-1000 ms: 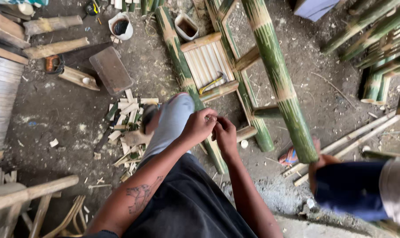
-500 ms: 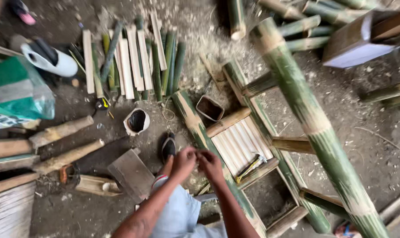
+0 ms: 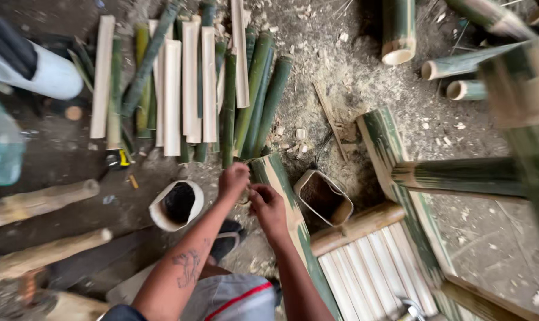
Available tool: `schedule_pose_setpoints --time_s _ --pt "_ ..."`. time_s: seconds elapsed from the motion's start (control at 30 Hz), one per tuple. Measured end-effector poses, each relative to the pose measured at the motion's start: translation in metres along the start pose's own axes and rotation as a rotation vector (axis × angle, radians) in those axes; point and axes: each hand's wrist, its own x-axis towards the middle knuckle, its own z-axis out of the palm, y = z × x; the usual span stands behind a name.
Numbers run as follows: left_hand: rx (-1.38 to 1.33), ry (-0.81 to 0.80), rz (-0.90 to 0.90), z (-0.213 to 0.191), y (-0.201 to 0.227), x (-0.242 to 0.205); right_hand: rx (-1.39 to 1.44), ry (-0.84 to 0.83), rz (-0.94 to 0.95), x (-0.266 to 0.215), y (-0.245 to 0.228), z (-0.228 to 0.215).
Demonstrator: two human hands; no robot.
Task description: The person assembles a bamboo frame by cutting bamboo poles to length with a hand saw, then securing them to a slatted base using a hammer and nails. The person repeatedly positions bamboo pieces and hammers nails to attach them.
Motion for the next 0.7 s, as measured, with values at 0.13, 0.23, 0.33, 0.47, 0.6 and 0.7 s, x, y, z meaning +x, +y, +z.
schedule_pose_setpoints --time_s 0.13,0.23,0.33,0.47,0.6,0.7 --pt "0.57 0.493 0.3 0.003 -0.076 0.127 -0.07 -0.075 -0.088 0.104 0.065 0.003" --pt "0.808 0.725 0.469 -0.017 -0.104 0.213 -0.21 -0.07 -0.149 0.147 0.098 0.007" --pt "0.867 0.48 0.332 -0.051 -0.122 0.24 -0.327 -0.084 -0.166 0.139 0.117 0.021" --pt "-0.385 0.025 0.027 -0.062 -0.089 0.207 -0.597 -0.064 -0.288 0.087 0.096 0.016" --pt "-0.4 -0.166 -0.192 -0.045 -0.077 0.097 -0.749 0.107 -0.456 0.026 0.067 -0.011" --pt "-0.171 -0.581 0.078 -0.022 -0.06 0.026 -1.025 0.364 -0.485 -0.031 0.041 -0.03"
